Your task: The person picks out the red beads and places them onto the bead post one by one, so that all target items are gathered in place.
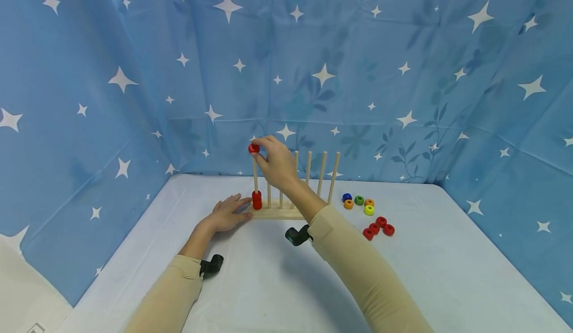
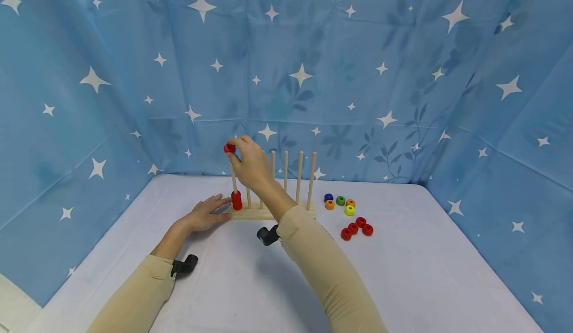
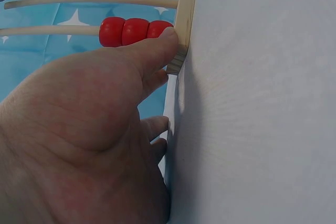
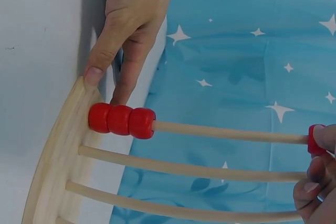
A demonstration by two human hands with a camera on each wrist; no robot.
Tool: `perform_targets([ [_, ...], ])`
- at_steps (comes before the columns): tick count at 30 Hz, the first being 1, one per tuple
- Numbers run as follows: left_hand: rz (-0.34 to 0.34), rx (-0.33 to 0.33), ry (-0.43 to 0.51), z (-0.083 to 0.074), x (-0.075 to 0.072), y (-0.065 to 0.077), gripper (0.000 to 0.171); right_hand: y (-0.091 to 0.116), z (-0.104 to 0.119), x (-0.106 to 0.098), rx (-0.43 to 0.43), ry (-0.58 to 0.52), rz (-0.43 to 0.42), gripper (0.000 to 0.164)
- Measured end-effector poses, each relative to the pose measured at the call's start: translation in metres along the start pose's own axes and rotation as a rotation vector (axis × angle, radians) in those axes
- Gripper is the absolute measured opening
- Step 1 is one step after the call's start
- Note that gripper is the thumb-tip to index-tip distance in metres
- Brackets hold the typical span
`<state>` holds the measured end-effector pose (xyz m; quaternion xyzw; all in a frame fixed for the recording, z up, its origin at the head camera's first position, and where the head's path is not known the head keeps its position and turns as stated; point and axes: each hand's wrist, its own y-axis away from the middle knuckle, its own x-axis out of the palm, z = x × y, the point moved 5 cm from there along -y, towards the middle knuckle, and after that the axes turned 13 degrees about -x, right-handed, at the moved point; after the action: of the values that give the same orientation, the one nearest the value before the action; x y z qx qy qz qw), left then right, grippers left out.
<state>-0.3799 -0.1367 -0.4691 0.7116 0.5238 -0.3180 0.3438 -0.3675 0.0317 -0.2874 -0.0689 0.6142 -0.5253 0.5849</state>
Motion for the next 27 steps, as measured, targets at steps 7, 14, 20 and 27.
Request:
perform_targets([
  [7,-0.004,0.013,0.012,-0.0005,-0.0003,0.0014,0.068,0.0004,-0.0028,0.0022,0.021,0.01,0.002,0.028],
  [14,-0.005,-0.016,0.011,0.0008,-0.0011,-0.0003,0.064,0.0002,-0.004,0.0034,0.027,-0.002,0.003,0.027],
  [20,-0.012,-0.022,-0.004,0.002,-0.0003,-0.0021,0.064,-0.0006,-0.0053,0.0042,0.035,0.001,0.029,0.027],
  [27,-0.009,-0.022,0.001,0.0012,-0.0002,-0.0018,0.064,-0.0001,-0.0067,0.0052,0.05,0.002,0.055,0.029],
])
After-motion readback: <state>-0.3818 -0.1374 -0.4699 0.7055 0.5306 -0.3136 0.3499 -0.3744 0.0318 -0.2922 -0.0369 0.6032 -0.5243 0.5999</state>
